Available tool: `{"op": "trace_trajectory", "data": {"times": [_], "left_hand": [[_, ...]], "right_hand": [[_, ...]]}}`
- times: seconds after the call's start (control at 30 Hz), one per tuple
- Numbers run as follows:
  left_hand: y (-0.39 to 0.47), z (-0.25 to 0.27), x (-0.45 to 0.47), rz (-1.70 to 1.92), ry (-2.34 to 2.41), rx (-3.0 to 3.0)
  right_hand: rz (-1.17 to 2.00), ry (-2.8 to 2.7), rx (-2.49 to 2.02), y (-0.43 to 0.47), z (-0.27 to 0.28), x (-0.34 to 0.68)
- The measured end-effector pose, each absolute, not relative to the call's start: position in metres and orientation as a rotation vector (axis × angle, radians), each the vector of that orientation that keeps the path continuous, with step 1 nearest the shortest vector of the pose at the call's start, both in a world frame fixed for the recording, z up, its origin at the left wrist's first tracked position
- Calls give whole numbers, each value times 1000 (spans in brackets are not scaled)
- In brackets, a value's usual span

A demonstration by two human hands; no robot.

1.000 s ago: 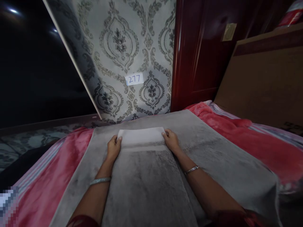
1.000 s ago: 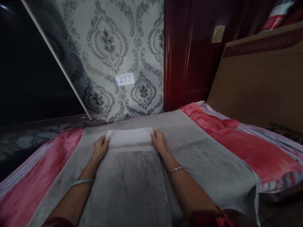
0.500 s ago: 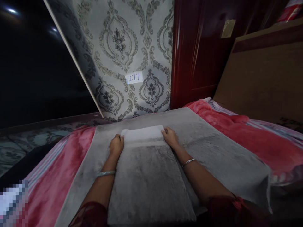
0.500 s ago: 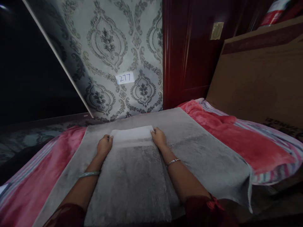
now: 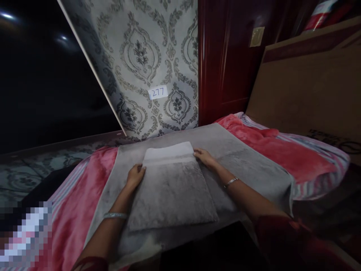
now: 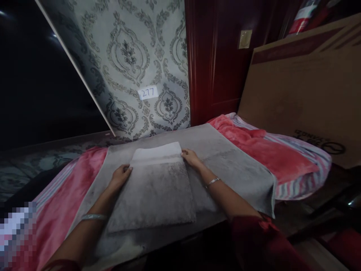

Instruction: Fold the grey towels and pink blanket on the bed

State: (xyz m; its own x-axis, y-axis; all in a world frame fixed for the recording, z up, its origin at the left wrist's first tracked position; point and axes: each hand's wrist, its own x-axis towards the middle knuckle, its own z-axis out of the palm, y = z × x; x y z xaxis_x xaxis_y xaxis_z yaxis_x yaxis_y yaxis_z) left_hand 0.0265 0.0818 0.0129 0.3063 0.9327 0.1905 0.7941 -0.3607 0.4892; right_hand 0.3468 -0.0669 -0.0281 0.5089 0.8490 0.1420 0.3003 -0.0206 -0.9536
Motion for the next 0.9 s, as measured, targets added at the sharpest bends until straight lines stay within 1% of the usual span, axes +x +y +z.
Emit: {"op": "trace_trajectory", "data": {"times": [0.2, 0.47, 0.7, 0.9], "left_hand": [[70, 10, 13, 507, 1554, 2283], [41, 12, 26, 443, 1807, 2393], [27, 19, 29, 313, 1910, 2514], [37, 13, 11, 512, 1647, 2377]], "right_hand": [[670, -992, -1652, -112, -47, 328], [406, -987, -1968, -109, -41, 308], [300, -976, -2075, -116, -40, 294], [340, -1047, -1975, -131, -31, 295]]}}
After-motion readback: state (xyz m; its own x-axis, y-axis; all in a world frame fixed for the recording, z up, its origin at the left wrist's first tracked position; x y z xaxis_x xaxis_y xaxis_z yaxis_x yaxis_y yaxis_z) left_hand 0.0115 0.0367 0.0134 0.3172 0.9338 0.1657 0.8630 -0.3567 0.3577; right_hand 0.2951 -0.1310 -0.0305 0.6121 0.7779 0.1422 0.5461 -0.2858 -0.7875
